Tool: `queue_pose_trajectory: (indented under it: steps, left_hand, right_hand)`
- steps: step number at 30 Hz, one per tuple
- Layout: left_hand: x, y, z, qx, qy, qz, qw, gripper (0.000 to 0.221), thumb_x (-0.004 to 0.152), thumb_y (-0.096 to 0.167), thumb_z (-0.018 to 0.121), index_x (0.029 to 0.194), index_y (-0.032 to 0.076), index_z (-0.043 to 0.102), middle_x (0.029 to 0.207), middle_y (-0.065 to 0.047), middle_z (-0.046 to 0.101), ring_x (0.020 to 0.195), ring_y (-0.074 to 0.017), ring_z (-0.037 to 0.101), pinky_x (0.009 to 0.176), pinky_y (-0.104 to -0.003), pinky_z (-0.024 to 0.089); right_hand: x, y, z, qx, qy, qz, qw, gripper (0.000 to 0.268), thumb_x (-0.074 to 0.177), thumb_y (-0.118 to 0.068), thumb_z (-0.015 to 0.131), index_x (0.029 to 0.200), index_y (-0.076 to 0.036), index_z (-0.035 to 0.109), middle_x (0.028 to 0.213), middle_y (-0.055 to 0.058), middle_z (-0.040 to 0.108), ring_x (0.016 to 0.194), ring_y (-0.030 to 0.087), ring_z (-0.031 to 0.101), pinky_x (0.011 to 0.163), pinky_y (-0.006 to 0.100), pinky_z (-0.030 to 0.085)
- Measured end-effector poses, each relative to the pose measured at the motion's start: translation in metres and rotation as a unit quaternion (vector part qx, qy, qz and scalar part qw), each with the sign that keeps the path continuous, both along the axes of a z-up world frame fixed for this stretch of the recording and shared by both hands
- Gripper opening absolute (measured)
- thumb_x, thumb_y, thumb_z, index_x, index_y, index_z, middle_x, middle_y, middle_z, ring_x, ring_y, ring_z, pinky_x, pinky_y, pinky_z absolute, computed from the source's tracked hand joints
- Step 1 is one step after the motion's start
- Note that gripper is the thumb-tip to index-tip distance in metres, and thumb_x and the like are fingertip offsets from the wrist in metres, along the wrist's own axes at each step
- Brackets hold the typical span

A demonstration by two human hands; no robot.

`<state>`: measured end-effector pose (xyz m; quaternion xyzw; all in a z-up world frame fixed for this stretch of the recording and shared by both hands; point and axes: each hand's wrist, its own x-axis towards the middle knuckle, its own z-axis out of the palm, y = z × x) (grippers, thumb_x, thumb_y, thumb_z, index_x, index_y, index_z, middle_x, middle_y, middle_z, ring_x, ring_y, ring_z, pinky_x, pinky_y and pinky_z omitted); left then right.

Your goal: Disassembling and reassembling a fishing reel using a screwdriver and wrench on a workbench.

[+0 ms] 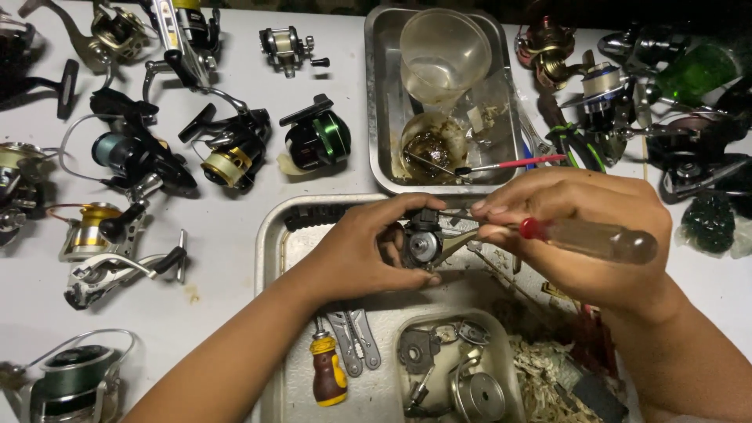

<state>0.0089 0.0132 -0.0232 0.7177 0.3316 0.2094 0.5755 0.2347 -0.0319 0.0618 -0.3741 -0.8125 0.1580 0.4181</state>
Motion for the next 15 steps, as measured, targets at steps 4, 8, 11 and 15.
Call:
queue_pose_trajectory:
  steps: [4,8,11,15]
  left_hand:
    - [0.001,0.000,0.002,-0.016,0.028,0.002,0.999,0.077,0.069,0.025,0.088,0.139,0.029,0.056,0.129,-0.006,0.067,0.064,-0.0052,0.061,0.060,-0.018,0.061]
    - [0.003,0.000,-0.004,0.037,0.008,0.008,0.999,0.073,0.068,0.029,0.089,0.135,0.028,0.059,0.131,-0.004,0.068,0.063,-0.0062,0.061,0.061,-0.020,0.061]
    - [0.002,0.000,-0.006,0.050,0.003,0.017,0.999,0.072,0.069,0.028,0.088,0.135,0.026,0.060,0.131,-0.004,0.069,0.061,-0.0060,0.062,0.060,-0.020,0.060]
    - [0.001,0.001,-0.015,0.131,-0.022,0.012,0.991,0.070,0.073,0.028,0.087,0.136,0.022,0.059,0.137,-0.008,0.069,0.112,-0.0195,0.070,0.091,-0.029,0.056]
  right_hand:
    - [0.021,0.000,-0.029,-0.013,0.065,0.030,0.997,0.041,0.085,0.006,0.078,0.111,0.005,0.047,0.092,0.019,0.071,0.089,0.026,0.083,0.076,0.028,0.074]
    - [0.043,-0.009,-0.056,0.074,0.042,-0.037,0.996,0.146,0.096,0.017,0.107,0.169,-0.037,-0.007,0.186,-0.002,0.006,0.099,0.036,0.095,0.088,0.040,0.088]
    - [0.020,-0.002,-0.031,0.107,-0.008,0.020,0.994,0.129,0.093,0.018,0.093,0.159,-0.036,-0.004,0.134,0.021,0.039,0.075,0.029,0.083,0.074,0.036,0.075]
    - [0.028,-0.003,-0.022,0.155,-0.060,0.073,0.983,0.082,0.095,0.000,0.082,0.153,-0.010,0.025,0.104,0.027,0.071,0.087,0.026,0.079,0.071,0.032,0.069]
